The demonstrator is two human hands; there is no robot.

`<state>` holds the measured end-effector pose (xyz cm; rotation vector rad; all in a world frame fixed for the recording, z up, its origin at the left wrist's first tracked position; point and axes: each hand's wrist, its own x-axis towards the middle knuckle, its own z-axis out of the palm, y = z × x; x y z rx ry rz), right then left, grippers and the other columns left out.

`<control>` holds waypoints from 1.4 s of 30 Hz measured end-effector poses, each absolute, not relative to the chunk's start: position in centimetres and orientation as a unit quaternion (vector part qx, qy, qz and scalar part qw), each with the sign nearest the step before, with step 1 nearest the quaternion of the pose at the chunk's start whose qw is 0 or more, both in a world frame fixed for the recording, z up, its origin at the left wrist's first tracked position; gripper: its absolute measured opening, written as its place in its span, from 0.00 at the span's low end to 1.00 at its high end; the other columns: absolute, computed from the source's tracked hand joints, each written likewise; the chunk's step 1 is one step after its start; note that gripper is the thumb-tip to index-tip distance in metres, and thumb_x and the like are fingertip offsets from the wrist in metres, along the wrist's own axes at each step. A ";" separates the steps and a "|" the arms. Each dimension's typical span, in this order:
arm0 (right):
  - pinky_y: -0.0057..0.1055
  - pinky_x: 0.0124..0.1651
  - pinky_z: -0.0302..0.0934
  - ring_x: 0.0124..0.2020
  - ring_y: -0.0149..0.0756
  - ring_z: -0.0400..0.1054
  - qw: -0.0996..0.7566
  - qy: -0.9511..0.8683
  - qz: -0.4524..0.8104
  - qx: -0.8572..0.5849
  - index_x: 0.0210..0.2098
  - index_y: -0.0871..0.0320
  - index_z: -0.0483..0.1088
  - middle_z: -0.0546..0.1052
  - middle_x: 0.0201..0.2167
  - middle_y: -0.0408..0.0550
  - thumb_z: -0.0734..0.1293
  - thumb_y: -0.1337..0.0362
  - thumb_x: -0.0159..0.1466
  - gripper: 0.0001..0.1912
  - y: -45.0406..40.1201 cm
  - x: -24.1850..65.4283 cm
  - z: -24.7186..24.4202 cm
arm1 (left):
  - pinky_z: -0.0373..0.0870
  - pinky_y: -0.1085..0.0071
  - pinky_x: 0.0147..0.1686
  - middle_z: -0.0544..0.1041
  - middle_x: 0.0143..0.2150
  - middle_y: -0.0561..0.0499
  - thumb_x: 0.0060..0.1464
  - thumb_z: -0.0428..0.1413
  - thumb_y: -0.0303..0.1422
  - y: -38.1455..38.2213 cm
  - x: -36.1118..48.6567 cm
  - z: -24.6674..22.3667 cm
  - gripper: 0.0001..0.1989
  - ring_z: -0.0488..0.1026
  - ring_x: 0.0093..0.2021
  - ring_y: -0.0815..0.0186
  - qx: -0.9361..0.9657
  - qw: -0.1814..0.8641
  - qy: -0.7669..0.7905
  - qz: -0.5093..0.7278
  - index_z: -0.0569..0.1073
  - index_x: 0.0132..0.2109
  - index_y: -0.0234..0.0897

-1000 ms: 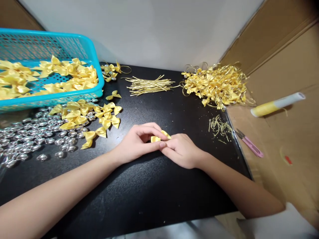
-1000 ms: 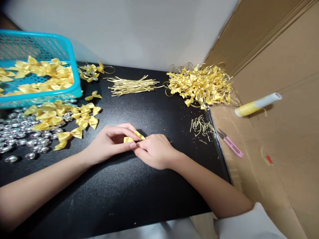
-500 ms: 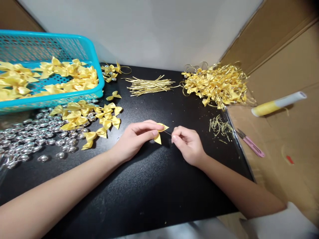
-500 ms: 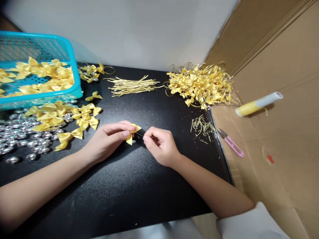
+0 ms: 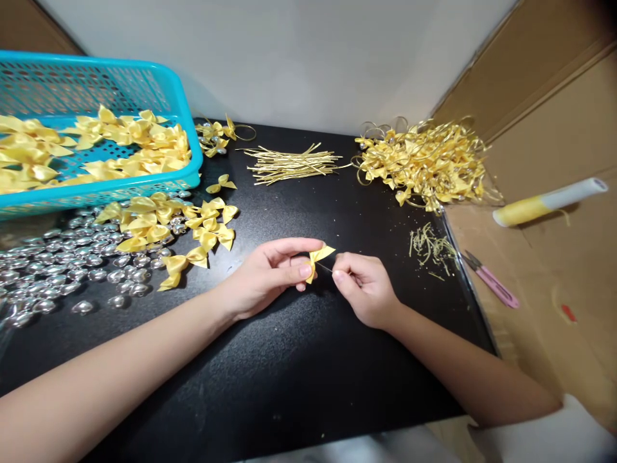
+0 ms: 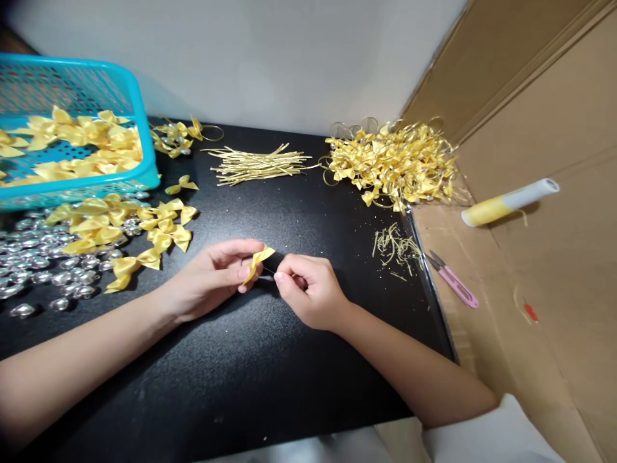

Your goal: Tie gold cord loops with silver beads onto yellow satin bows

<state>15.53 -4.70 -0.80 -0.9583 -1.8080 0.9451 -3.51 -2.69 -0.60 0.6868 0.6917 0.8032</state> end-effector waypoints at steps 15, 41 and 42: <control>0.25 0.23 0.50 0.18 0.24 0.51 0.442 -0.747 0.353 -0.351 0.22 0.56 0.59 0.60 0.18 0.36 0.60 0.69 0.64 0.13 -4.7 15.4 -0.5 | 0.63 0.78 0.20 0.75 0.26 0.53 0.36 0.73 0.34 -2.8 -3.7 -0.3 0.16 0.65 0.22 0.75 0.291 0.839 0.320 0.329 0.83 0.37 0.45; 0.22 0.21 0.45 0.16 0.21 0.47 0.510 -0.723 0.252 -0.393 0.19 0.57 0.52 0.54 0.16 0.35 0.60 0.75 0.56 0.14 -5.9 14.5 -0.4 | 0.74 0.78 0.28 0.80 0.31 0.52 0.49 0.66 0.30 -4.0 -3.1 -0.4 0.06 0.75 0.26 0.73 0.424 0.696 0.385 0.433 0.83 0.37 0.42; 0.22 0.20 0.45 0.17 0.21 0.47 0.509 -0.724 0.250 -0.393 0.19 0.57 0.53 0.54 0.16 0.35 0.60 0.75 0.57 0.15 -5.9 14.6 -0.4 | 0.75 0.77 0.31 0.82 0.31 0.51 0.49 0.67 0.32 -4.0 -3.1 -0.4 0.07 0.77 0.27 0.71 0.409 0.713 0.376 0.428 0.83 0.38 0.41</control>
